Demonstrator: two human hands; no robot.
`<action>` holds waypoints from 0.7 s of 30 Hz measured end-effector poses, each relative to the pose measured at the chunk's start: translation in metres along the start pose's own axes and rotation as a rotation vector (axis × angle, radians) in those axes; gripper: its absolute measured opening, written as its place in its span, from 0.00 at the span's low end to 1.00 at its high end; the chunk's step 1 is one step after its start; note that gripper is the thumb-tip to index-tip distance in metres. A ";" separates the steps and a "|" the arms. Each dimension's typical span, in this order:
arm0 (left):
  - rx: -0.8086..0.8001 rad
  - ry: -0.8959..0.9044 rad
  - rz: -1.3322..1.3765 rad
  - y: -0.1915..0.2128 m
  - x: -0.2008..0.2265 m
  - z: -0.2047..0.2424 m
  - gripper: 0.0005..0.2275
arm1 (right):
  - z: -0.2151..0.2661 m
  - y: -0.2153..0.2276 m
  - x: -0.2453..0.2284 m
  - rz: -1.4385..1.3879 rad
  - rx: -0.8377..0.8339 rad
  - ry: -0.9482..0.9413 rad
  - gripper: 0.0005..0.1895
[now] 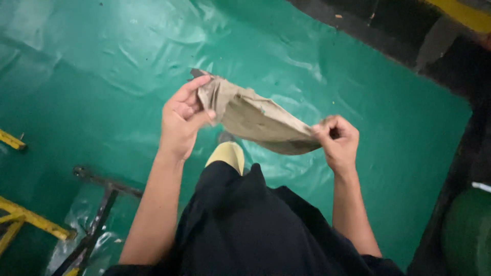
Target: The person wipes a black leather-like seat with a cloth, then sprays a cleaning solution on a dark workbench and wipes it with the same cloth. The person handles the seat and the workbench surface, using a spray bottle and cloth.
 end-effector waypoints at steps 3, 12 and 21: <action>0.000 -0.186 -0.355 -0.013 -0.010 -0.046 0.31 | -0.061 -0.049 -0.072 0.086 -0.166 0.044 0.19; 0.475 -0.197 -0.637 0.009 -0.075 -0.203 0.03 | -0.220 -0.071 -0.020 0.669 -0.482 0.011 0.17; 0.560 -0.642 -0.918 -0.053 -0.063 -0.306 0.04 | -0.368 -0.028 0.056 0.778 -0.439 -0.341 0.06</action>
Point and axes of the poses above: each hand's wrist, its own z-axis away from the middle knuckle, its own y-axis out of the back of the hand, x = y × z, the point moved 6 cm from there along -z, towards the middle knuckle, and after that the axes turned 9 degrees about x, right-handed, at the moved point
